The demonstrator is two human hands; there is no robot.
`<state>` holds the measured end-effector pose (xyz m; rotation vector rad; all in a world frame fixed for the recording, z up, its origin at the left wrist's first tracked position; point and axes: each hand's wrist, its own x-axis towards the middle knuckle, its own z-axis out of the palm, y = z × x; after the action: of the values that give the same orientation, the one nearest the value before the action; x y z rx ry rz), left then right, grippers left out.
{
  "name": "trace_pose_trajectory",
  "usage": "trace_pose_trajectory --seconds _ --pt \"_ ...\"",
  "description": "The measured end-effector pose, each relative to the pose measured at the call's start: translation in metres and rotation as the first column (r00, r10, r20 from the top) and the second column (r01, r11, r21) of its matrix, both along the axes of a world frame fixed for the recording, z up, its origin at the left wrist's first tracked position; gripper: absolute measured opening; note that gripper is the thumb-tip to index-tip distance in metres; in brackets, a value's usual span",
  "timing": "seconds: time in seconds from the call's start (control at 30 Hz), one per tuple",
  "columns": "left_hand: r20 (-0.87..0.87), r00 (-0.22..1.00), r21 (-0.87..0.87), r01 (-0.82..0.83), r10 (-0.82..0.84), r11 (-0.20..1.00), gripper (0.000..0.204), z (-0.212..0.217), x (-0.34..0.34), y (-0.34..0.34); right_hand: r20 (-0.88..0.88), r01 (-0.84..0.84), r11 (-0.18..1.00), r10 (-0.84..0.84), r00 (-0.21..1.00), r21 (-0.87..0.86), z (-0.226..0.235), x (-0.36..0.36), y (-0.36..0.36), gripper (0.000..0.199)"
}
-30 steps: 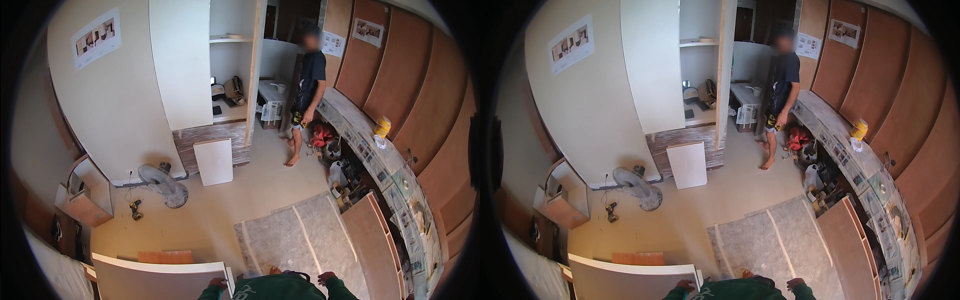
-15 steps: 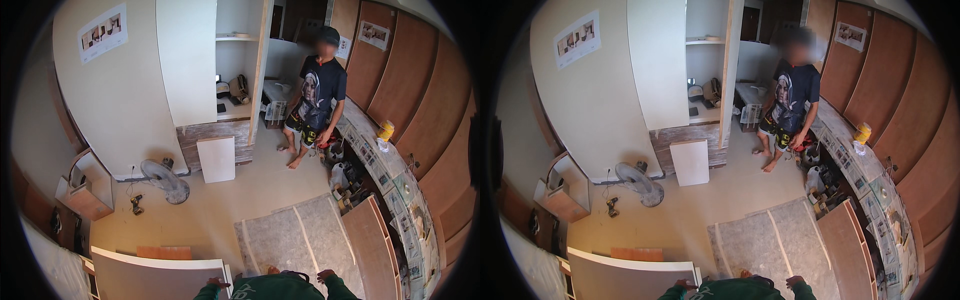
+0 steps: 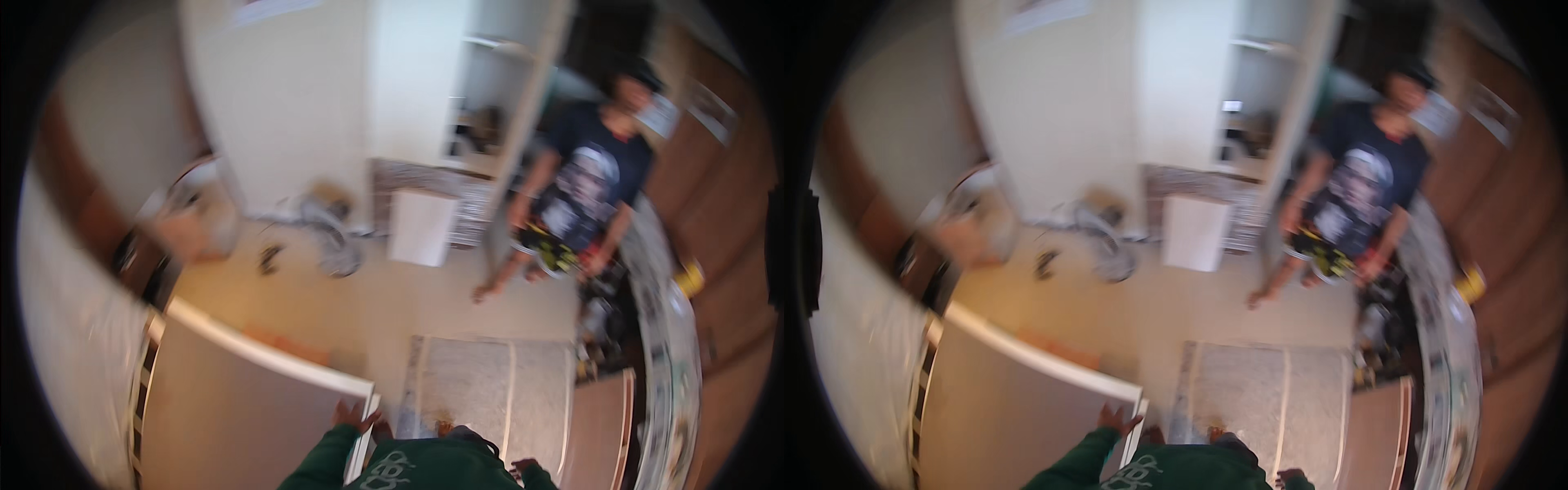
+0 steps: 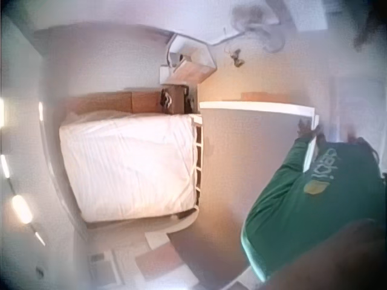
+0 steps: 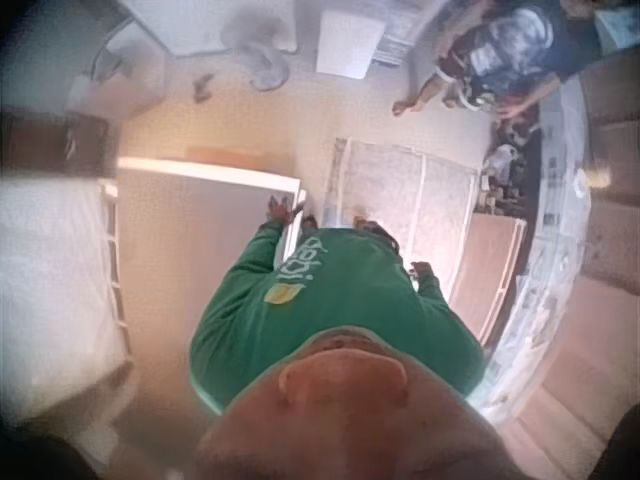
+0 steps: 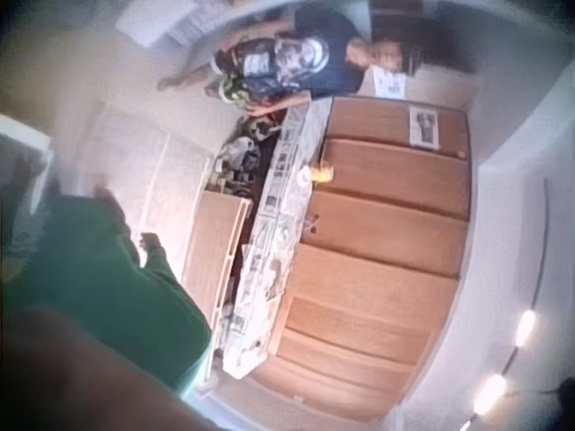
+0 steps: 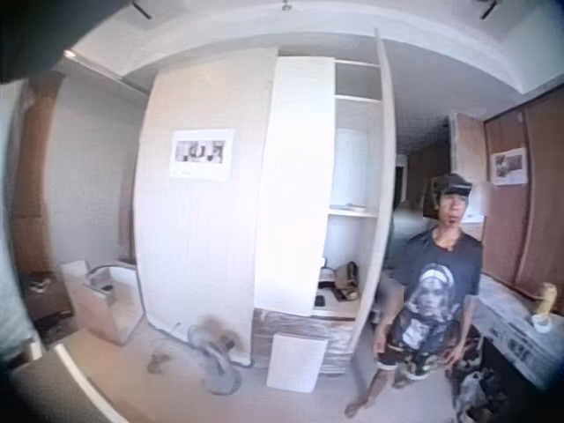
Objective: The person assembles a large curved furniture unit by lifting and positioning large panels and smaller components. They coordinate with others to align and place the pieces into the frame structure.
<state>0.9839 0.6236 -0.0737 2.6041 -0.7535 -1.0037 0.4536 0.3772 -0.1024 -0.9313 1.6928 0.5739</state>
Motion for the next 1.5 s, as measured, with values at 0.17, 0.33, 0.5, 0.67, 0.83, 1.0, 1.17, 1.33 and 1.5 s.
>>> trace_pose_trajectory --seconds 0.17,0.33,0.5,0.67,0.83,1.0,1.17,1.33,1.5 --pt "0.307 0.885 -0.625 -0.089 0.349 0.776 0.091 0.096 0.010 -0.064 0.114 -0.288 0.952 0.276 0.954 0.105 -0.013 0.061 -0.097 0.045" --pt "0.348 0.520 -0.890 -0.079 0.780 0.450 0.077 0.213 0.015 -0.101 0.213 -0.681 0.703 0.647 0.732 0.206 -0.030 0.190 -0.219 0.057" --pt "0.051 0.208 -0.966 -0.237 0.977 0.101 0.062 0.271 -0.007 -0.094 0.647 -0.830 0.464 0.538 0.541 0.309 -0.004 0.362 -0.174 0.055" --pt "0.272 0.319 -0.923 -0.181 0.908 0.340 0.061 0.302 -0.077 -0.077 0.842 -0.844 0.513 0.380 0.383 0.152 0.120 0.446 -0.013 0.072" --pt "0.492 0.621 -0.630 -0.231 0.611 0.742 0.065 0.267 -0.195 -0.069 0.789 -0.789 0.123 -0.244 0.563 0.602 0.233 0.384 0.107 0.081" --pt "0.534 0.594 -0.732 -0.031 0.602 0.680 0.068 0.237 -0.279 -0.020 0.735 -0.734 0.105 -0.231 0.638 0.671 0.272 0.358 0.136 0.091" --pt "0.273 0.722 -0.561 -0.418 0.636 0.715 0.050 0.133 -0.368 0.086 0.851 -0.837 0.180 -0.012 0.524 0.518 0.289 0.363 0.175 0.085" --pt "0.054 0.726 0.110 -0.686 0.685 0.719 0.036 0.025 -0.499 0.223 0.953 -0.949 0.294 0.237 0.187 0.113 0.247 0.304 0.161 0.064" --pt "-0.002 0.611 -0.011 -0.792 0.792 0.611 0.036 0.019 -0.577 0.250 -0.099 -0.583 -0.514 0.797 -0.596 -0.630 0.010 0.175 0.042 0.054"
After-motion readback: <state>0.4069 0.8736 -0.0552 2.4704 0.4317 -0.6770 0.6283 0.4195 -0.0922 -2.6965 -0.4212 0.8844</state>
